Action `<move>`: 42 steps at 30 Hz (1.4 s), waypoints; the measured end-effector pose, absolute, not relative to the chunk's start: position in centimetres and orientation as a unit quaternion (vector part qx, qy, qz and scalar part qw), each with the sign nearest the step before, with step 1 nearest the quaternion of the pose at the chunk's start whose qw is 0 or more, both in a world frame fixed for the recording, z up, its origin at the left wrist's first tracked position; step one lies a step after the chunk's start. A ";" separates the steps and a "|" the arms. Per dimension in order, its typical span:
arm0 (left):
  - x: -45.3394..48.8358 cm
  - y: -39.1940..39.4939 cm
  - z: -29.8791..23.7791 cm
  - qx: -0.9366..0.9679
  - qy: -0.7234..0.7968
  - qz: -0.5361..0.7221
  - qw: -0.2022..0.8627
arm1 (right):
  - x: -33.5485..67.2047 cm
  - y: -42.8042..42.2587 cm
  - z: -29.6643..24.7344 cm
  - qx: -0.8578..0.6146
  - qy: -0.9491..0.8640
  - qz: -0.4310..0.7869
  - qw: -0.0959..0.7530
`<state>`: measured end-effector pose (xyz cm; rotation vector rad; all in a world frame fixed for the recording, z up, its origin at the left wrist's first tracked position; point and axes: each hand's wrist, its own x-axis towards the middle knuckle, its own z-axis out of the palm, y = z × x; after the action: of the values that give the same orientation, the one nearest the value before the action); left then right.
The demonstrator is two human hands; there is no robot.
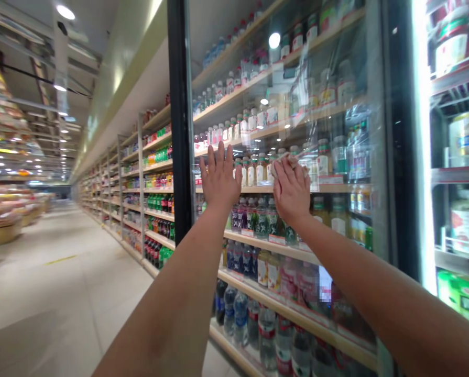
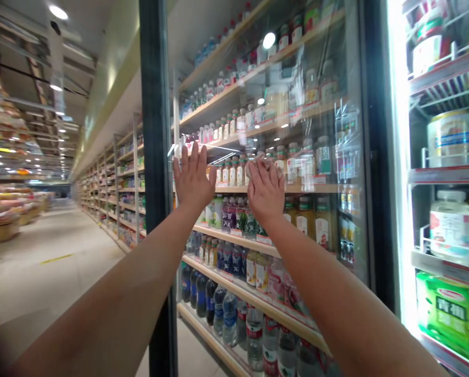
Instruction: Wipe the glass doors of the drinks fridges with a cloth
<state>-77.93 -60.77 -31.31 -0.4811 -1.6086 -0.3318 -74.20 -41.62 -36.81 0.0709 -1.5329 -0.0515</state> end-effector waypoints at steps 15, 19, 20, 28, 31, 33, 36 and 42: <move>-78.1 -60.7 -31.1 -0.210 -0.702 -0.141 0.666 | -73.8 -38.1 -37.7 -0.066 -0.656 0.026 0.751; -78.0 -60.7 -31.2 -0.211 -0.700 -0.145 0.667 | -73.3 -37.5 -37.8 0.095 -0.702 -0.145 0.691; -77.9 -60.7 -31.2 -0.211 -0.700 -0.148 0.666 | -73.1 -37.2 -37.8 0.167 -0.709 -0.205 0.654; -78.1 -60.7 -31.2 -0.213 -0.708 -0.152 0.656 | -73.5 -36.6 -38.4 -0.087 -0.649 0.032 0.755; -78.1 -60.7 -31.2 -0.215 -0.710 -0.153 0.653 | -72.9 -36.0 -38.4 0.126 -0.724 -0.161 0.659; -78.1 -60.8 -31.2 -0.216 -0.710 -0.148 0.654 | -72.4 -35.3 -37.5 0.233 -0.747 -0.241 0.574; -78.1 -60.7 -31.2 -0.206 -0.714 -0.137 0.655 | -72.0 -34.5 -35.2 0.074 -0.757 -0.099 0.641; -78.0 -60.6 -31.3 -0.190 -0.720 -0.129 0.655 | -72.4 -35.1 -34.4 0.026 -0.747 -0.057 0.661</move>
<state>-77.96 -60.63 -31.25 -0.4300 -1.6315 -0.2933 -72.39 -35.15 -34.36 0.0580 -1.6902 -0.1280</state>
